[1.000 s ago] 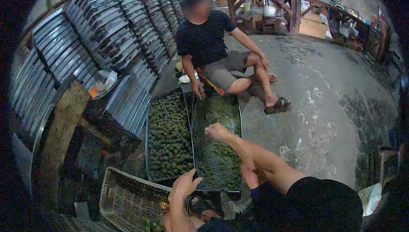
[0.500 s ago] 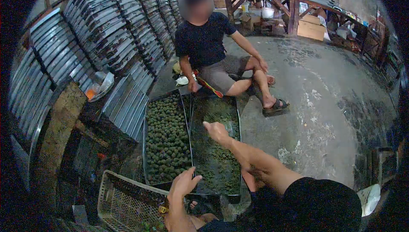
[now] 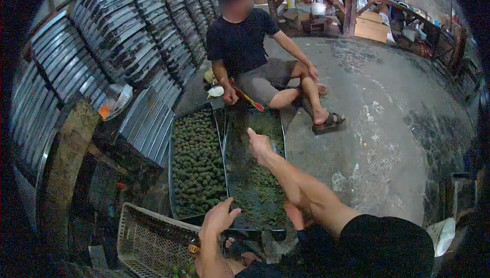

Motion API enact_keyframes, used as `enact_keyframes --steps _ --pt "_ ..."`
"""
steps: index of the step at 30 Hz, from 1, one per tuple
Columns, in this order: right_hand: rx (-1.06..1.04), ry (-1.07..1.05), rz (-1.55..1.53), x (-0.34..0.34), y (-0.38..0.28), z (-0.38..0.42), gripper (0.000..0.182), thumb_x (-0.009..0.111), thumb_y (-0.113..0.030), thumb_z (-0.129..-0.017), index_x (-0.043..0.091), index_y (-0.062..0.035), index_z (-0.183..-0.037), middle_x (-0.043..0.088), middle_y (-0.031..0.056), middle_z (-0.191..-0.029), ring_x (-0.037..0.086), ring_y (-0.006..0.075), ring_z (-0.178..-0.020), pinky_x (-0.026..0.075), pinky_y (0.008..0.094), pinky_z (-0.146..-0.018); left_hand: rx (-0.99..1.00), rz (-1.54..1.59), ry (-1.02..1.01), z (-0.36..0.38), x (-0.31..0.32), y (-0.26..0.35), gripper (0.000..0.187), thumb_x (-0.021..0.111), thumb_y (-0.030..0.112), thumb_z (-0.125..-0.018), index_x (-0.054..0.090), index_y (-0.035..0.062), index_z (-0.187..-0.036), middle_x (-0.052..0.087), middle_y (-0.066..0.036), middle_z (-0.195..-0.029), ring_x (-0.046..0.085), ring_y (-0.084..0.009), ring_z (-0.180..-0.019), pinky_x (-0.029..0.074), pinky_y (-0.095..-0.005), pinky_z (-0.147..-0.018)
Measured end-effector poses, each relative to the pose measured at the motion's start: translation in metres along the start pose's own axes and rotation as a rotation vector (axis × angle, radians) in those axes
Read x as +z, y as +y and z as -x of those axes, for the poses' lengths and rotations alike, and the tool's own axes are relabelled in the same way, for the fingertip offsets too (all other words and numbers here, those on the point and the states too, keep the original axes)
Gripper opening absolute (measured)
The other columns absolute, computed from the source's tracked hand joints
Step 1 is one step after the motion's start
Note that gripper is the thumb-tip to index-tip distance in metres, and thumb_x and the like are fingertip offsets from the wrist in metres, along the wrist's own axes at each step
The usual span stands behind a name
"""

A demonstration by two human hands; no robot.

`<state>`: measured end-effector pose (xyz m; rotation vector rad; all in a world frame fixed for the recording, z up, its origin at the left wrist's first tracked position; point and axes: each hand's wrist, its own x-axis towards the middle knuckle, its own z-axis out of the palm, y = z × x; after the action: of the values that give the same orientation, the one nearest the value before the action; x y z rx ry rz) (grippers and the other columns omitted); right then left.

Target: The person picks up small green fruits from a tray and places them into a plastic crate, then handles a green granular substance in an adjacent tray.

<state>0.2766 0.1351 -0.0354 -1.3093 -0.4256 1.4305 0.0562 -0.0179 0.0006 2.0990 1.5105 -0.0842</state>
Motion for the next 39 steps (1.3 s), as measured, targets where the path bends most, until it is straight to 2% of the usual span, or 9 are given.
enact_keyframes --steps 3,10,15,22,28,31,34,37,39 --pt "-0.099 -0.189 0.092 -0.008 0.014 -0.015 0.028 0.054 -0.037 -0.091 0.053 -0.0095 -0.088 0.051 0.0033 -0.071 0.046 0.0148 -0.055 0.044 0.0295 -0.052 -0.01 -0.02 0.013 0.009 0.006 -0.004 0.057 0.053 0.039 -0.088 0.043 0.0055 -0.133 0.051 -0.019 -0.129 0.049 -0.0339 -0.117 0.039 -0.0408 -0.098" --pt "-0.023 -0.418 -0.429 -0.006 -0.001 0.009 0.025 0.056 -0.035 -0.091 0.053 -0.0124 -0.099 0.059 0.007 -0.08 0.059 0.0174 -0.067 0.051 0.028 -0.058 -0.013 -0.026 0.044 0.023 0.014 -0.01 0.055 0.055 0.037 -0.088 0.044 0.0053 -0.131 0.053 -0.021 -0.124 0.05 -0.0361 -0.115 0.04 -0.0431 -0.096" --pt "0.072 -0.296 -0.187 -0.004 0.012 0.008 0.038 0.054 -0.043 -0.09 0.05 -0.0138 -0.066 0.053 -0.0013 -0.063 0.05 0.0127 -0.053 0.036 0.0253 -0.037 -0.033 -0.008 0.019 0.021 0.009 -0.001 0.055 0.056 0.037 -0.087 0.045 0.004 -0.13 0.054 -0.021 -0.124 0.051 -0.0356 -0.114 0.041 -0.0418 -0.095" --pt "-0.151 -0.273 0.054 0.012 0.018 0.016 0.034 0.051 -0.037 -0.092 0.05 -0.0103 -0.07 0.051 0.0025 -0.058 0.043 0.0118 -0.043 0.033 0.0258 -0.037 0.019 -0.016 0.061 0.019 0.01 -0.006 0.056 0.055 0.039 -0.087 0.045 0.0049 -0.131 0.055 -0.021 -0.122 0.052 -0.0365 -0.112 0.043 -0.0439 -0.093" --pt "0.001 -0.327 -0.317 0.007 0.006 0.016 0.037 0.053 -0.043 -0.091 0.052 -0.0102 -0.074 0.057 0.0044 -0.072 0.052 0.0123 -0.057 0.044 0.023 -0.046 -0.024 -0.008 0.045 0.023 0.001 -0.002 0.056 0.056 0.039 -0.087 0.046 0.0048 -0.13 0.055 -0.021 -0.121 0.052 -0.0366 -0.112 0.043 -0.0433 -0.092" --pt "0.064 -0.317 -0.141 0.008 0.014 0.013 0.041 0.054 -0.05 -0.089 0.051 -0.0129 -0.07 0.053 0.0011 -0.061 0.044 0.0134 -0.045 0.033 0.0255 -0.039 0.025 -0.01 0.087 0.017 0.007 -0.01 0.055 0.056 0.038 -0.087 0.046 0.0039 -0.129 0.055 -0.022 -0.12 0.052 -0.0378 -0.111 0.043 -0.0434 -0.092" --pt "-0.202 -0.105 0.195 0.014 0.033 -0.012 0.046 0.054 -0.052 -0.088 0.048 -0.0136 -0.063 0.047 0.0012 -0.057 0.036 0.0136 -0.042 0.028 0.0308 -0.04 0.077 0.142 0.11 0.017 0.005 -0.025 0.052 0.056 0.035 -0.087 0.047 0.0031 -0.128 0.055 -0.022 -0.12 0.053 -0.0382 -0.11 0.043 -0.0431 -0.092" --pt "-0.077 -0.262 0.254 0.008 0.031 -0.002 0.032 0.057 -0.036 -0.088 0.056 -0.0051 -0.083 0.053 0.0055 -0.073 0.047 0.0137 -0.06 0.039 0.0302 -0.048 -0.008 0.194 0.311 0.032 -0.011 -0.048 0.052 0.057 0.033 -0.088 0.047 0.0011 -0.128 0.054 -0.021 -0.124 0.052 -0.0367 -0.114 0.043 -0.0413 -0.094" --pt "0.001 -0.407 0.284 0.003 0.048 -0.002 0.019 0.062 -0.019 -0.085 0.051 -0.0066 -0.095 0.046 0.0026 -0.058 0.047 0.0157 -0.049 0.041 0.033 -0.047 -0.114 0.251 0.278 0.042 -0.022 -0.06 0.055 0.058 0.031 -0.088 0.044 0.0 -0.131 0.05 -0.021 -0.129 0.048 -0.0351 -0.119 0.04 -0.0402 -0.097"
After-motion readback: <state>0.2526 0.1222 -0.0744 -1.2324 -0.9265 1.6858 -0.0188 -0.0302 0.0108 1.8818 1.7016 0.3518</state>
